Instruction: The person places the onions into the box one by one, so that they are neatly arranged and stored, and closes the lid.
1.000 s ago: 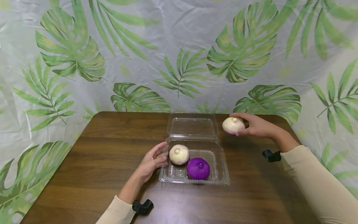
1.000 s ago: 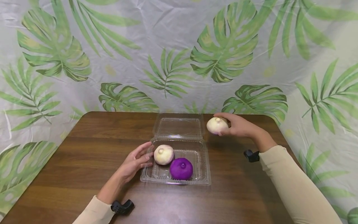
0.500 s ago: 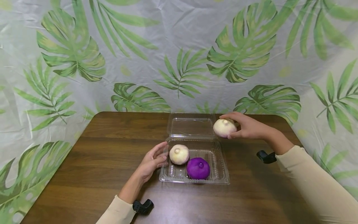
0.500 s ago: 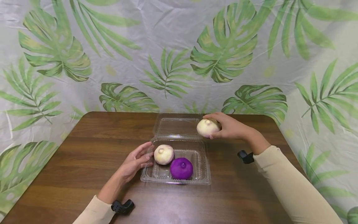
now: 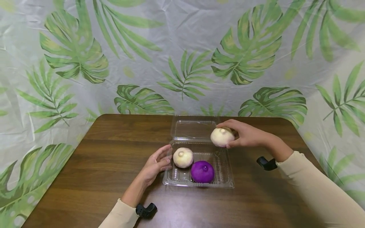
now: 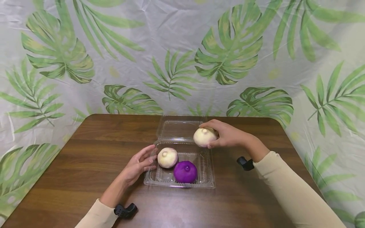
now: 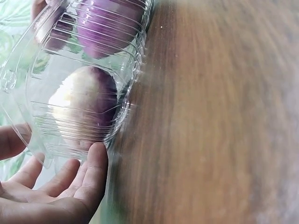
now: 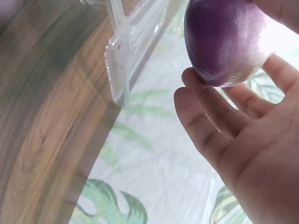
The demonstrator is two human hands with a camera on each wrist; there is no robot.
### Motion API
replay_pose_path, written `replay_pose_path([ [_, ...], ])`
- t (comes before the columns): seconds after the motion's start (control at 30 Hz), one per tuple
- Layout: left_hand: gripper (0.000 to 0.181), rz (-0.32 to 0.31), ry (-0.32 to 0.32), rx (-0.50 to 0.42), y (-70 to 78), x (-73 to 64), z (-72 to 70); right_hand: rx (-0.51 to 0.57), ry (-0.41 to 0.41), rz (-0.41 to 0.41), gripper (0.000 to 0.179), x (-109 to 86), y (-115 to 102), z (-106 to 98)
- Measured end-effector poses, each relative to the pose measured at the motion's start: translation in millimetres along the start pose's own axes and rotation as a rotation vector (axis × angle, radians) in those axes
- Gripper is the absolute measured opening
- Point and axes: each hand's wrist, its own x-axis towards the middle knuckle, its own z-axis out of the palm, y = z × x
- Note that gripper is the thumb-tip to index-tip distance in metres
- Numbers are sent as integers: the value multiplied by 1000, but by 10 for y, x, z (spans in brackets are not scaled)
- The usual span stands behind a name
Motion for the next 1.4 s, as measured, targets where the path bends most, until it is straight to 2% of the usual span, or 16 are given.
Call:
replay_pose_path([
  [0.23, 63, 1, -2, 3, -3, -6, -10, 30, -18, -34, 70, 30, -50, 104],
  [0.4, 63, 4, -10, 3, -5, -8, -11, 37, -41, -30, 70, 44, -61, 166],
  [0.77, 62, -5, -1, 6, 3, -12, -2, 44, -31, -43, 70, 60, -27, 219],
  [1.1, 62, 0, -6, 0, -5, -6, -4, -102, 27, -87, 70, 93, 62, 415],
  [1.4, 63, 1, -12, -1, -11, -6, -10, -91, 3, -104, 67, 128, 99, 547],
])
